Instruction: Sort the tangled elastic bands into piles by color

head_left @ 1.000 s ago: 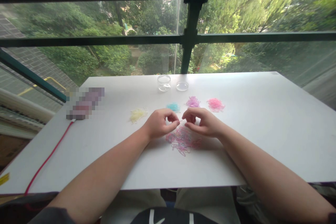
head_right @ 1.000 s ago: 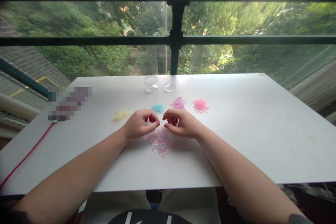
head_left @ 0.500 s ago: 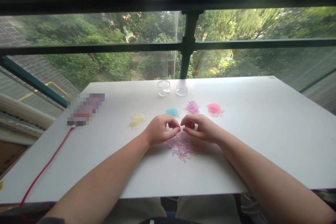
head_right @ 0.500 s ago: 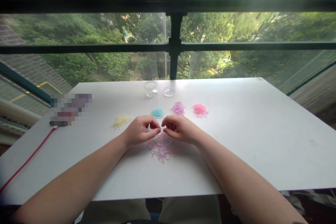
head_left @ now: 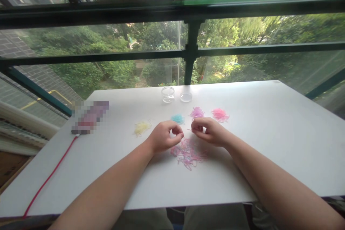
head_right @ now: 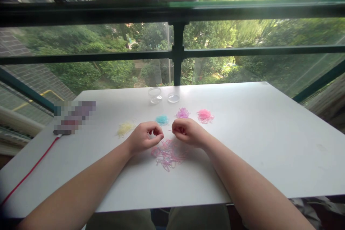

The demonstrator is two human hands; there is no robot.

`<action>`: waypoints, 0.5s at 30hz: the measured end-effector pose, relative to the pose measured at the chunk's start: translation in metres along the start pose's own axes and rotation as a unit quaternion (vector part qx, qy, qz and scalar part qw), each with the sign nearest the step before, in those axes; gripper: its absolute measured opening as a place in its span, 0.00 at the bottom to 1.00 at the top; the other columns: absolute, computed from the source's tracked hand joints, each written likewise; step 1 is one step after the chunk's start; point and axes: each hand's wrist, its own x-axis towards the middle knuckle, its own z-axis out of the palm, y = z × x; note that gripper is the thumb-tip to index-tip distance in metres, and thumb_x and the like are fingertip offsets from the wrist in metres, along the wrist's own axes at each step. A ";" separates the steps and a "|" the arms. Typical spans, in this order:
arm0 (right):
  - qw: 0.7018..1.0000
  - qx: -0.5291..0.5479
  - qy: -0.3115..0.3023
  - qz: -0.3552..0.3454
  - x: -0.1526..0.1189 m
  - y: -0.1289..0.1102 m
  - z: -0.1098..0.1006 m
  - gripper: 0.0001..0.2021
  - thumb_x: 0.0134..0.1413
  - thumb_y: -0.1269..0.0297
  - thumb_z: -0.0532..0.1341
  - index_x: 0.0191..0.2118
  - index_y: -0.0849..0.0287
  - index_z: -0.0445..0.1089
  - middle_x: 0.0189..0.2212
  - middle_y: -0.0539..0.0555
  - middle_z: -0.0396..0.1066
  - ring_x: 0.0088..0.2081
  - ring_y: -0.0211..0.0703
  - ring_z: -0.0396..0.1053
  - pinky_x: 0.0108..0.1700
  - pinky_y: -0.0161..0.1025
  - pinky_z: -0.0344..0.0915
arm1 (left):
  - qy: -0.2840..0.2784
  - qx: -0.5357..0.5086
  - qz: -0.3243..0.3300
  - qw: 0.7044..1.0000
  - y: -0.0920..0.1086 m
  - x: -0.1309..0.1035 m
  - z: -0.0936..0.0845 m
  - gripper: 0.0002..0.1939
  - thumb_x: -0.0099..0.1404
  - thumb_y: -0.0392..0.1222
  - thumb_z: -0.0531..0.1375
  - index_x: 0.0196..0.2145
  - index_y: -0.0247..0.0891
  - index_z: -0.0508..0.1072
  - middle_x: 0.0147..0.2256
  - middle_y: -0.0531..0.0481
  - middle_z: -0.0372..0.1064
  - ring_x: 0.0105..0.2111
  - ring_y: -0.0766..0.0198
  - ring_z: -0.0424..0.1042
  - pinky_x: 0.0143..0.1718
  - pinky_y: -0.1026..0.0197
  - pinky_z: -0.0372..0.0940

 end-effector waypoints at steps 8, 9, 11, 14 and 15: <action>1.000 0.000 -0.003 -0.012 0.001 -0.002 0.003 0.04 0.49 0.74 0.56 0.27 0.60 0.64 0.22 0.49 0.62 0.25 0.34 0.59 0.28 0.32 0.59 | 0.016 0.002 0.010 1.000 -0.003 0.001 0.002 0.11 0.56 0.43 0.63 0.37 0.37 0.74 0.34 0.49 0.73 0.31 0.66 0.69 0.32 0.64 0.62; 1.000 -0.001 -0.003 -0.016 0.001 -0.003 0.004 0.04 0.49 0.74 0.56 0.27 0.60 0.64 0.22 0.49 0.62 0.25 0.34 0.59 0.29 0.32 0.59 | 0.013 0.000 0.009 1.000 -0.003 0.001 0.003 0.11 0.56 0.43 0.63 0.36 0.37 0.75 0.33 0.49 0.73 0.31 0.66 0.69 0.32 0.64 0.62; 1.000 -0.002 -0.006 -0.022 0.001 -0.004 0.004 0.04 0.48 0.75 0.57 0.27 0.60 0.65 0.22 0.49 0.63 0.25 0.34 0.60 0.29 0.32 0.59 | 0.013 -0.002 0.004 1.000 -0.003 0.001 0.004 0.07 0.57 0.41 0.61 0.33 0.37 0.75 0.30 0.50 0.73 0.29 0.68 0.69 0.32 0.65 0.62; 1.000 -0.004 -0.009 -0.029 0.000 -0.005 0.005 0.04 0.48 0.75 0.57 0.26 0.60 0.65 0.22 0.48 0.63 0.25 0.34 0.60 0.28 0.31 0.59 | 0.016 0.001 0.000 1.000 -0.001 0.000 0.005 0.04 0.57 0.38 0.60 0.29 0.36 0.74 0.27 0.51 0.72 0.28 0.68 0.68 0.32 0.65 0.62; 0.999 -0.005 -0.011 -0.030 0.000 -0.005 0.006 0.04 0.48 0.75 0.57 0.27 0.60 0.65 0.22 0.48 0.63 0.25 0.34 0.60 0.28 0.32 0.59 | 0.014 0.002 0.001 1.000 0.000 0.000 0.005 0.04 0.57 0.37 0.59 0.29 0.36 0.74 0.27 0.51 0.72 0.28 0.68 0.68 0.33 0.65 0.62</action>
